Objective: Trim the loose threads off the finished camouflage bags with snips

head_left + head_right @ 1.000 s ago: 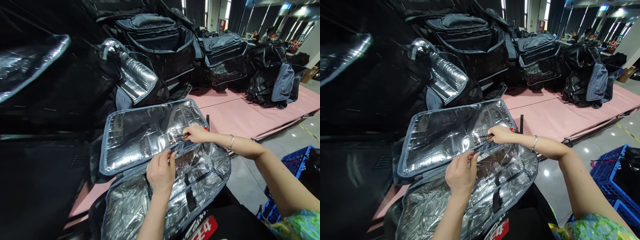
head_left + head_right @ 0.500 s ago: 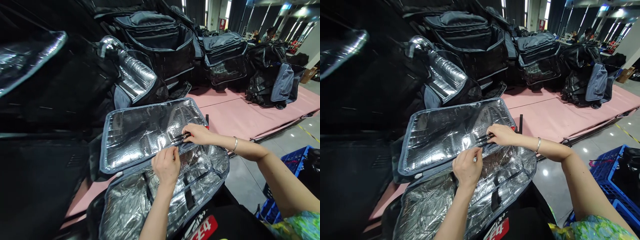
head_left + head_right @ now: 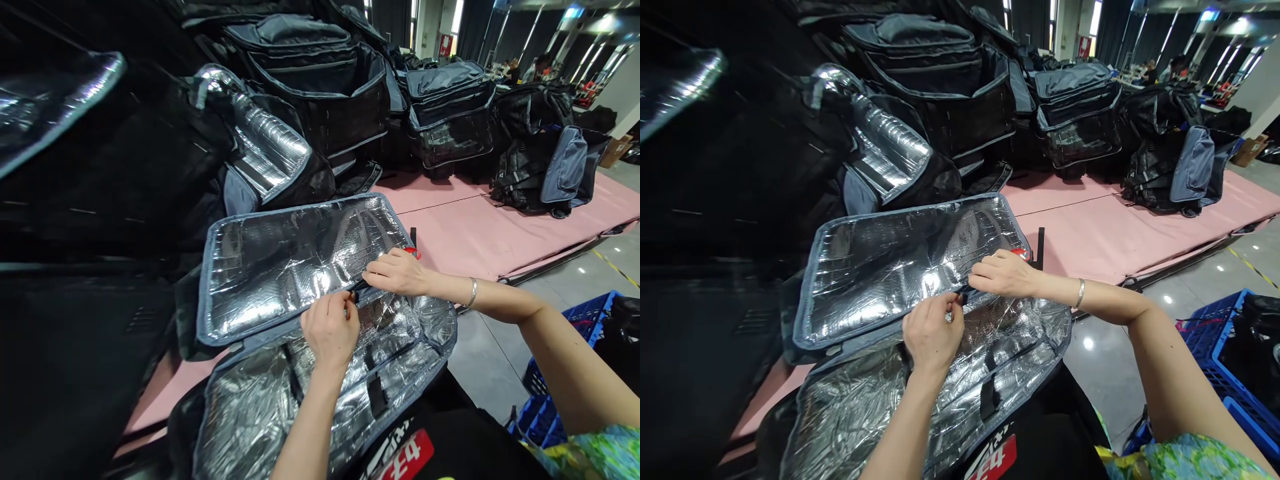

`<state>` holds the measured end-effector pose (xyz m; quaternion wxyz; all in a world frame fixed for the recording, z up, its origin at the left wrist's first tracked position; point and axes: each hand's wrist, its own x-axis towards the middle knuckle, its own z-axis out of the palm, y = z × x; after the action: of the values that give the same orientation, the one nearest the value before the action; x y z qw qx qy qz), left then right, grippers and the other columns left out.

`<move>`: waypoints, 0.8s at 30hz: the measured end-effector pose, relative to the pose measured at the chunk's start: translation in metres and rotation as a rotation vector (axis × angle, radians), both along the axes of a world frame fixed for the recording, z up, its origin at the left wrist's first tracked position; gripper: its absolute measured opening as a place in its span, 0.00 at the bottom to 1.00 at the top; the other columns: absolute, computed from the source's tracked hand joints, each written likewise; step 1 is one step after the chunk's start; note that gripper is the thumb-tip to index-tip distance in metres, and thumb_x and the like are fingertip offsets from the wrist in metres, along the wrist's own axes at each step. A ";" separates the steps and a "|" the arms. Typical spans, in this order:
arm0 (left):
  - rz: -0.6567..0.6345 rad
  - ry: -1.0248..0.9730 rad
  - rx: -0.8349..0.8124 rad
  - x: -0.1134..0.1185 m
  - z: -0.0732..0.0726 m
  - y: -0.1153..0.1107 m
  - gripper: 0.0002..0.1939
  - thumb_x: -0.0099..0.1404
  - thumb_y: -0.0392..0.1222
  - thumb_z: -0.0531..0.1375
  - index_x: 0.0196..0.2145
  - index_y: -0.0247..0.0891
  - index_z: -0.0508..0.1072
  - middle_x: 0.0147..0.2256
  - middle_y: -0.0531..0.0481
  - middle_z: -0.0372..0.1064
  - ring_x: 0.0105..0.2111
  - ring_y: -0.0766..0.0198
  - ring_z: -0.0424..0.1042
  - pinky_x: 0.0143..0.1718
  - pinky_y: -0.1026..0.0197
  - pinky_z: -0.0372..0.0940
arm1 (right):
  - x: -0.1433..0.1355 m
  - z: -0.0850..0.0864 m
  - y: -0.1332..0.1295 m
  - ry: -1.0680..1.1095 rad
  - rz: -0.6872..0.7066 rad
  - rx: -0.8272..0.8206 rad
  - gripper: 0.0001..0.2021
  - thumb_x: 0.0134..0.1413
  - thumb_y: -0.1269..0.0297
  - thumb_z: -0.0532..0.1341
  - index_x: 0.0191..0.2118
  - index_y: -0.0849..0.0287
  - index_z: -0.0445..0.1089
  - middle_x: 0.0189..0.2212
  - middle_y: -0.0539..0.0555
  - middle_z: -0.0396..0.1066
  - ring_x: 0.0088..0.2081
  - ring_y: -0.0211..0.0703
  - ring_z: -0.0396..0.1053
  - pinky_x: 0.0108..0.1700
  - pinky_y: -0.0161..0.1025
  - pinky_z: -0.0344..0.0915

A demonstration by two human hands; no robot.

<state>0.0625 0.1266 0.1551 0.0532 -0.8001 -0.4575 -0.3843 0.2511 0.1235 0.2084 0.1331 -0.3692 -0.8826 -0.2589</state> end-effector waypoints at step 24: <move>-0.345 -0.266 -0.195 -0.048 0.006 -0.022 0.04 0.62 0.39 0.57 0.33 0.38 0.71 0.30 0.50 0.71 0.29 0.67 0.68 0.31 0.64 0.62 | -0.034 -0.010 0.018 0.484 -0.182 -0.549 0.09 0.53 0.66 0.61 0.41 0.59 0.68 0.39 0.53 0.69 0.41 0.42 0.67 0.38 0.35 0.60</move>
<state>0.0149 0.1048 0.1607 -0.1514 -0.8101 -0.3521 -0.4437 0.2174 0.1417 0.1986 0.2103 -0.5185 -0.8257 0.0714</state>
